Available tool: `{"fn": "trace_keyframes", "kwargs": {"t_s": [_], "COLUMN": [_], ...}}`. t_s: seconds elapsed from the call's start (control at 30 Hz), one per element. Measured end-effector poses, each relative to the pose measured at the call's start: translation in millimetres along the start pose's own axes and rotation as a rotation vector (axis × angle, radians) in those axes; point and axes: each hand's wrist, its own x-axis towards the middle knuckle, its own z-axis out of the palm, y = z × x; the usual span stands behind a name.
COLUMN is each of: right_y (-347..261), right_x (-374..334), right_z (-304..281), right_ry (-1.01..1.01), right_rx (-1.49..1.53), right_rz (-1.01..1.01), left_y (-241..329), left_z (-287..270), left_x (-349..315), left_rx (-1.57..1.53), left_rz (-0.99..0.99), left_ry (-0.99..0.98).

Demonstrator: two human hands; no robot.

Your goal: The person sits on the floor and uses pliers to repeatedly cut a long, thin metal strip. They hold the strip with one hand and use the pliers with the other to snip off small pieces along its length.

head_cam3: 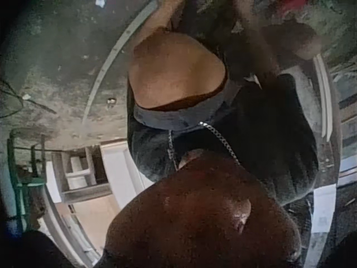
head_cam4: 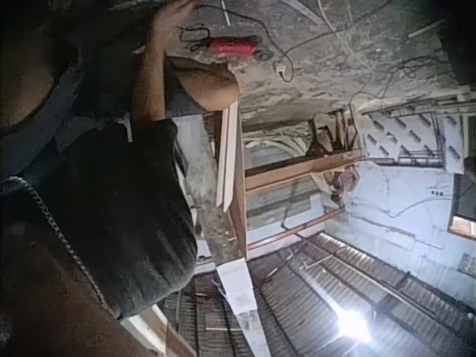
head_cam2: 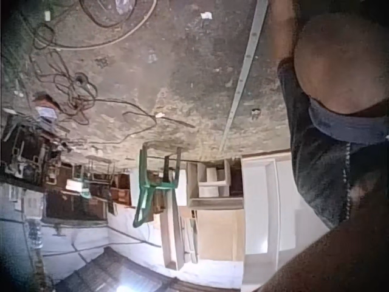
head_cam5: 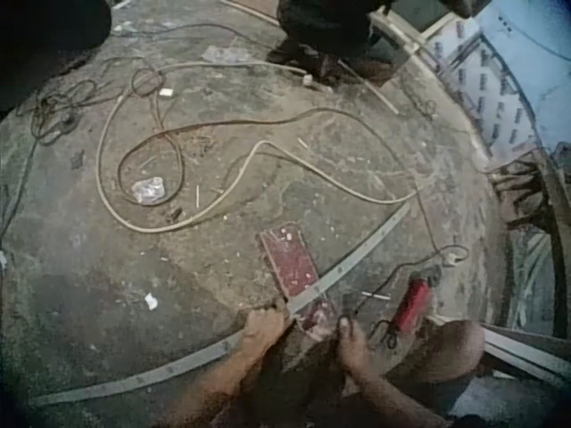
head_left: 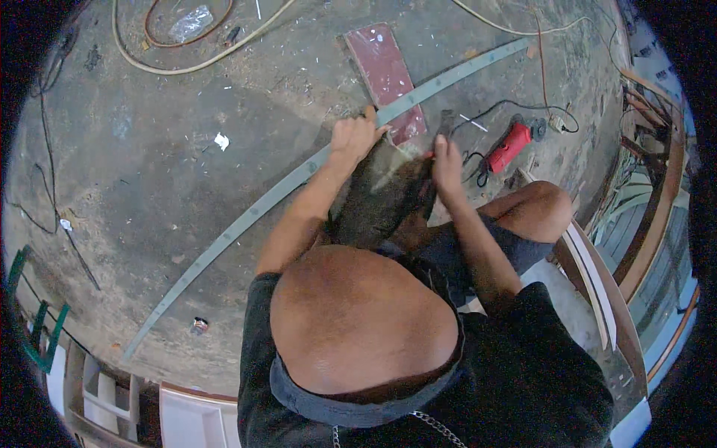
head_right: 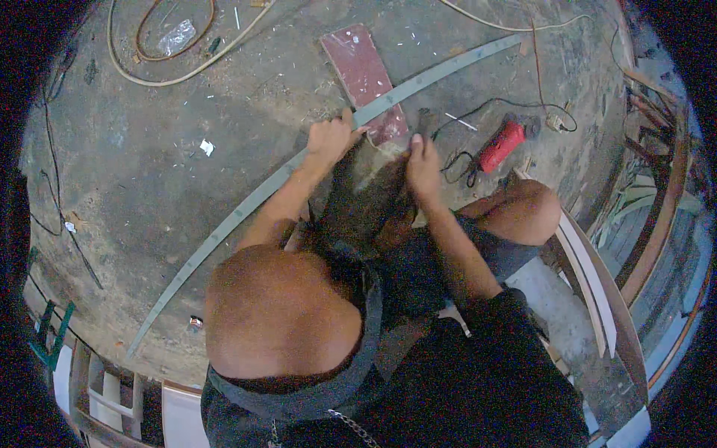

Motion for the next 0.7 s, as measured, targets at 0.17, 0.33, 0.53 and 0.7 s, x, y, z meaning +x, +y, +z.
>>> {"fn": "trace_keyframes", "kwargs": {"t_s": [0.17, 0.33, 0.53, 0.7], "right_y": [-13, -46, -82, -80], "right_x": [18, 18, 15, 35], "right_z": [-49, -44, -40, -27], "right_ry": [-0.366, -0.598, -0.801, -0.879], "right_rx": [0.054, 0.134, 0.223, 0.174], "right_rz": [0.135, 0.413, 0.497, 0.480], "left_y": [7, 7, 8, -3], "left_z": [1, -8, -21, -3], "left_x": [-4, -6, -35, -35], "left_rx": [-0.040, -0.108, -0.161, -0.081], "left_rz": [-0.003, -0.056, -0.028, -0.019], "left_ry": [0.085, -0.056, 0.391, 0.217]}}
